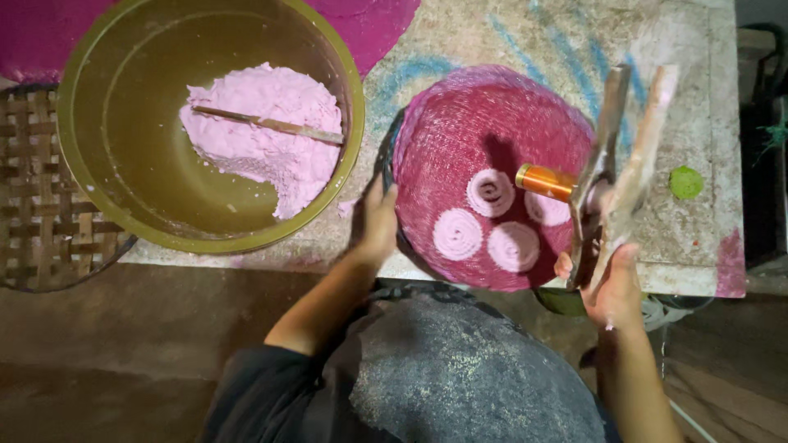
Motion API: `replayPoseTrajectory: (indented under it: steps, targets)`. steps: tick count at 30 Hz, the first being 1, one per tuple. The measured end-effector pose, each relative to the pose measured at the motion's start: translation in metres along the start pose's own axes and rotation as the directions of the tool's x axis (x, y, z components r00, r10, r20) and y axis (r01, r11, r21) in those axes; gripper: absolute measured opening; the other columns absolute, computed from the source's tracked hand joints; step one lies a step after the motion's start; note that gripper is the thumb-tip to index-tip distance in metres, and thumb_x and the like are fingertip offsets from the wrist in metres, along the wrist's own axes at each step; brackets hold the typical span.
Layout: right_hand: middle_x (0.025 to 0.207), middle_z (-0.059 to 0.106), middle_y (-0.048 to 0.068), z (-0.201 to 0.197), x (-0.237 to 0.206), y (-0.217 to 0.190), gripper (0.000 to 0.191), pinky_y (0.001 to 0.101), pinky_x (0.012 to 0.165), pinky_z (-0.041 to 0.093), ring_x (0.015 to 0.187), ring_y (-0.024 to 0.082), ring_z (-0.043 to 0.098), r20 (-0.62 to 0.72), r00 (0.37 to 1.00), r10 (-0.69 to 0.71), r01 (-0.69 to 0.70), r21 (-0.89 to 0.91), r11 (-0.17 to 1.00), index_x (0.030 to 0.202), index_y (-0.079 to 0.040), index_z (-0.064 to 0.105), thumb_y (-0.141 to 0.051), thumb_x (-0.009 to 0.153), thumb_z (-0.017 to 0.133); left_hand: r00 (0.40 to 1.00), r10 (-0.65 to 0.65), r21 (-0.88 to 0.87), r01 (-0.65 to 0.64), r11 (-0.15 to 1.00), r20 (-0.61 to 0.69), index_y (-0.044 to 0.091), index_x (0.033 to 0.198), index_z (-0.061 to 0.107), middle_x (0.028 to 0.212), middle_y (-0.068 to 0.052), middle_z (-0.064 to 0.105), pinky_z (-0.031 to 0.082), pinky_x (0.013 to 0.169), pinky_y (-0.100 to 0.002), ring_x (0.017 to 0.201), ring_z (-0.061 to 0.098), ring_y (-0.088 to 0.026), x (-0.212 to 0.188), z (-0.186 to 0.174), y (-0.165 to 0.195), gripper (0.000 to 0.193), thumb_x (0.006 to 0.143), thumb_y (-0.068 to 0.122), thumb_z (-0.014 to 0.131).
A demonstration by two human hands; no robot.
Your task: The person sits at a workbench and uses a hand-held extruder press to pipe pink batter into spiral rosettes onto round pink mats. They reload the press with batter from a large bowl between batches, place each rosette by hand, and cover finished mats with a lid.
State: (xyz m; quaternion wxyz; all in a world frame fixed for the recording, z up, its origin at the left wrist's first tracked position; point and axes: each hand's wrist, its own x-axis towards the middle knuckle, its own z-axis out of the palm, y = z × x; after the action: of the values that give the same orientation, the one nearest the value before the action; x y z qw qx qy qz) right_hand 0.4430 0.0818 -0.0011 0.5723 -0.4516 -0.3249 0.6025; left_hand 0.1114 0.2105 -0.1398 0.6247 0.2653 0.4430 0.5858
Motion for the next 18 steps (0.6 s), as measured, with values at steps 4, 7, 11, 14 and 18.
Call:
replayPoseTrajectory:
  steps: [4,7,11,14,18]
  targets:
    - [0.089,0.063,0.008,-0.001,0.013,-0.01,0.08,0.0333,0.064,0.048,0.075,0.018,0.059,0.044,0.993,0.11,-0.09,-0.334,0.938,0.12,-0.002,0.06,-0.077,0.096,0.042,0.937,0.349,0.5,-0.291,0.816,-0.024,-0.002,0.158,0.027,0.155,-0.021,0.035,0.031,0.119,-0.039,0.141,0.04,-0.028,-0.04,0.008,0.012,0.068,0.098,0.005,0.059]
    - [0.081,0.064,0.008,0.012,0.033,-0.025,0.08,0.031,0.062,0.048,0.071,0.017,0.06,0.132,0.964,0.231,-0.123,-0.547,0.828,0.105,0.0,0.064,-0.075,0.099,0.038,0.84,0.53,0.574,-0.492,0.655,0.116,0.001,0.161,0.018,0.161,-0.027,0.02,0.031,0.121,-0.039,0.149,0.029,-0.034,-0.045,0.028,0.05,0.081,0.098,0.011,0.067]
    - [0.073,0.065,0.007,0.043,0.061,-0.04,0.075,0.0315,0.059,0.051,0.064,0.018,0.062,0.187,0.837,0.514,-0.215,-0.751,0.624,0.095,-0.002,0.067,-0.069,0.099,0.035,0.927,0.155,-0.443,0.013,0.897,0.342,0.004,0.158,0.034,0.153,-0.017,0.05,0.031,0.127,-0.047,0.146,0.045,-0.031,-0.004,0.064,0.102,0.067,0.104,0.036,0.059]
    - [0.073,0.065,0.006,0.067,0.078,-0.049,0.07,0.0321,0.059,0.053,0.066,0.017,0.063,0.243,0.715,0.656,-0.289,-0.751,0.594,0.094,-0.003,0.067,-0.063,0.101,0.032,0.82,0.201,-0.678,0.277,0.681,0.536,0.008,0.13,0.052,0.114,-0.004,0.057,0.041,0.121,-0.048,0.116,0.056,-0.022,0.015,0.083,0.119,0.053,0.107,0.056,0.051]
    - [0.076,0.069,0.007,0.091,0.099,-0.067,0.068,0.0354,0.064,0.05,0.07,0.018,0.062,0.101,0.797,0.596,-0.16,-0.916,0.368,0.098,0.001,0.071,-0.056,0.104,0.034,0.862,0.209,-0.755,0.257,0.604,0.461,0.017,0.088,0.047,0.08,0.003,0.042,0.047,0.094,-0.038,0.08,0.048,-0.015,0.031,0.096,0.125,0.051,0.103,0.065,0.047]
